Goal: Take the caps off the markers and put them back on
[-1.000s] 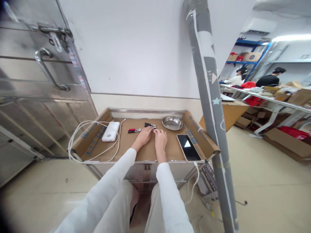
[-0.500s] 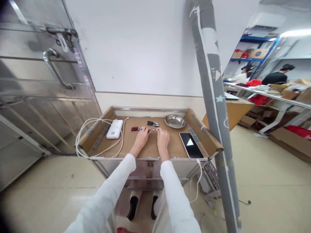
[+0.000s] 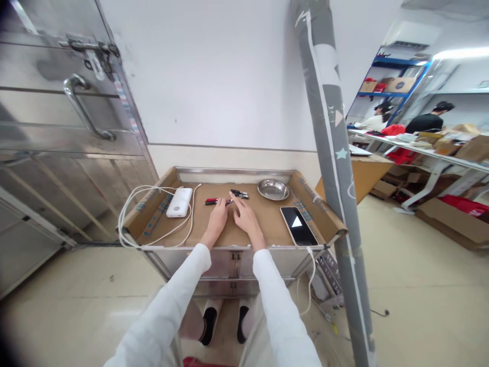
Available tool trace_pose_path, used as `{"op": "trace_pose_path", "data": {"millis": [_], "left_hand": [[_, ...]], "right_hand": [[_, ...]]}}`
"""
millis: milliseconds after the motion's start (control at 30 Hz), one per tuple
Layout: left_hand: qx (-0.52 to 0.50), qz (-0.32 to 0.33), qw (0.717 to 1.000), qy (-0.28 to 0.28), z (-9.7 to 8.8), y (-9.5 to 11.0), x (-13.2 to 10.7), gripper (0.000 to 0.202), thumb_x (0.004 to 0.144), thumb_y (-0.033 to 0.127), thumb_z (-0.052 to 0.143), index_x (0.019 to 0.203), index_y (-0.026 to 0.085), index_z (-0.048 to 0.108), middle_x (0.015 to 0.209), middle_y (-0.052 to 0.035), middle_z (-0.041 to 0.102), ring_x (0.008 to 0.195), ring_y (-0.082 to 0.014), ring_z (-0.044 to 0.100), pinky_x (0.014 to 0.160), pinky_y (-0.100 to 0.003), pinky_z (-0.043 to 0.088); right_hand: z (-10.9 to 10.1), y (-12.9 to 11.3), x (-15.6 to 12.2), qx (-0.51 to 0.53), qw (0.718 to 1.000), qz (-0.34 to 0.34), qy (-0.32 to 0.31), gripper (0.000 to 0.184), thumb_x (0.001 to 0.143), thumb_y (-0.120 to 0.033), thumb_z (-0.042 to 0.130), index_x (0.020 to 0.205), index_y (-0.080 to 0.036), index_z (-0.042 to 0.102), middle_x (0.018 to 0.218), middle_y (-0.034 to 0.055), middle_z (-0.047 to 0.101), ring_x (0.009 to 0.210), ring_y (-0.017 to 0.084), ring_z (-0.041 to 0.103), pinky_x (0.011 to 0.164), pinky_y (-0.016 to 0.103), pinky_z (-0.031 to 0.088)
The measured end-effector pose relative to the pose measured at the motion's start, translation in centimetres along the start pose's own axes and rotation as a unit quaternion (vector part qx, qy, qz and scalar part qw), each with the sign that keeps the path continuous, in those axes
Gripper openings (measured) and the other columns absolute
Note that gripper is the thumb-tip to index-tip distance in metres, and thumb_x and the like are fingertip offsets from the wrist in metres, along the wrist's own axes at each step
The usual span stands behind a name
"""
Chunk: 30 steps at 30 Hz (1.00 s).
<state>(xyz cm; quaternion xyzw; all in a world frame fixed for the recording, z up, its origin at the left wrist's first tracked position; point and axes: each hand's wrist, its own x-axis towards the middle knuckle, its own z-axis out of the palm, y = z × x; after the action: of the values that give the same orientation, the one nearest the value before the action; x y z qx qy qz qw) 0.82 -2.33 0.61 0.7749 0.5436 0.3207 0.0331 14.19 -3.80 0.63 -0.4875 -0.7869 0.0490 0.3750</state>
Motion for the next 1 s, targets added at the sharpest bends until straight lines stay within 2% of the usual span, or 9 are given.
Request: {"op": "trace_pose_path", "data": {"millis": [100,167,333,467,600,733,833,933,1000], "left_hand": [[0.073,-0.056,0.994,0.058,-0.2,0.1,-0.3,0.023,0.093,0.019,0.036,0.107,0.014,0.053,0.103,-0.0128,0.059,0.101,-0.0251,0.055,0.09,-0.04,0.042],[0.113,-0.107,0.984,0.082,-0.1,0.1,-0.5,0.026,0.092,0.015,0.032,0.104,0.013,0.055,0.102,-0.0156,0.058,0.103,-0.0293,0.053,0.088,-0.046,0.042],[0.159,-0.148,0.972,0.094,0.6,-0.3,-0.5,0.032,0.088,0.007,0.025,0.1,0.009,0.055,0.103,-0.019,0.055,0.096,-0.0275,0.054,0.082,-0.042,0.045],[0.169,-0.118,0.975,0.082,1.1,-0.7,-0.2,0.03,0.086,0.004,0.028,0.099,0.008,0.054,0.099,-0.017,0.055,0.089,-0.0243,0.056,0.079,-0.036,0.046],[0.164,-0.109,0.978,0.076,1.0,-0.7,0.0,0.027,0.085,0.005,0.03,0.101,0.006,0.053,0.099,-0.0182,0.054,0.089,-0.0251,0.056,0.078,-0.037,0.046],[0.116,-0.016,0.992,0.048,1.0,-0.2,0.3,0.026,0.084,0.004,0.032,0.101,0.008,0.053,0.097,-0.0153,0.055,0.094,-0.0246,0.054,0.084,-0.038,0.045],[0.056,0.065,0.996,0.022,1.3,0.1,0.5,0.026,0.084,0.002,0.033,0.097,0.011,0.053,0.097,-0.0131,0.055,0.098,-0.0232,0.053,0.09,-0.039,0.043],[0.018,0.096,0.995,0.002,1.6,0.1,0.7,0.023,0.085,0.004,0.035,0.096,0.013,0.053,0.098,-0.0113,0.055,0.098,-0.0216,0.054,0.091,-0.036,0.044],[0.006,0.096,0.995,-0.011,1.7,0.1,0.7,0.021,0.087,0.006,0.035,0.096,0.015,0.052,0.098,-0.0102,0.054,0.097,-0.0201,0.055,0.088,-0.032,0.046]], "right_hand": [[0.5,0.2,0.2,-0.049,0.997,0.052,0.007,0.068,0.083,-0.013,0.039,0.147,-0.021,0.018,0.144,0.0058,0.04,0.129,0.017,0.04,0.105,0.034,0.036],[0.9,0.6,0.3,-0.105,0.989,0.102,0.019,0.061,0.084,-0.013,0.036,0.145,-0.016,0.026,0.142,0.0094,0.042,0.127,0.019,0.042,0.103,0.035,0.037],[1.3,1.1,0.6,-0.201,0.969,0.143,0.02,0.048,0.087,-0.014,0.036,0.133,-0.022,0.045,0.138,0.008,0.046,0.121,0.021,0.043,0.098,0.036,0.036],[1.3,1.2,0.8,-0.225,0.959,0.168,0.024,0.043,0.089,-0.018,0.036,0.128,-0.024,0.05,0.135,0.0085,0.047,0.116,0.022,0.044,0.097,0.037,0.034],[1.3,1.4,1.0,-0.23,0.958,0.171,0.022,0.038,0.089,-0.018,0.037,0.122,-0.024,0.055,0.128,0.0092,0.051,0.114,0.022,0.044,0.095,0.036,0.034],[1.1,1.4,1.1,-0.228,0.96,0.162,0.009,0.033,0.088,-0.017,0.038,0.112,-0.021,0.06,0.119,0.0096,0.056,0.109,0.022,0.047,0.092,0.034,0.035],[1.1,1.6,1.1,-0.232,0.959,0.165,0.009,0.037,0.089,-0.016,0.036,0.121,-0.02,0.054,0.125,0.0105,0.053,0.111,0.022,0.046,0.093,0.035,0.035],[1.2,1.7,1.0,-0.238,0.956,0.172,0.01,0.04,0.09,-0.018,0.034,0.128,-0.02,0.048,0.133,0.01,0.048,0.117,0.022,0.043,0.094,0.036,0.034],[1.3,1.8,1.0,-0.238,0.956,0.173,0.003,0.037,0.091,-0.02,0.035,0.124,-0.021,0.051,0.133,0.0098,0.048,0.117,0.022,0.043,0.094,0.036,0.034]]}}
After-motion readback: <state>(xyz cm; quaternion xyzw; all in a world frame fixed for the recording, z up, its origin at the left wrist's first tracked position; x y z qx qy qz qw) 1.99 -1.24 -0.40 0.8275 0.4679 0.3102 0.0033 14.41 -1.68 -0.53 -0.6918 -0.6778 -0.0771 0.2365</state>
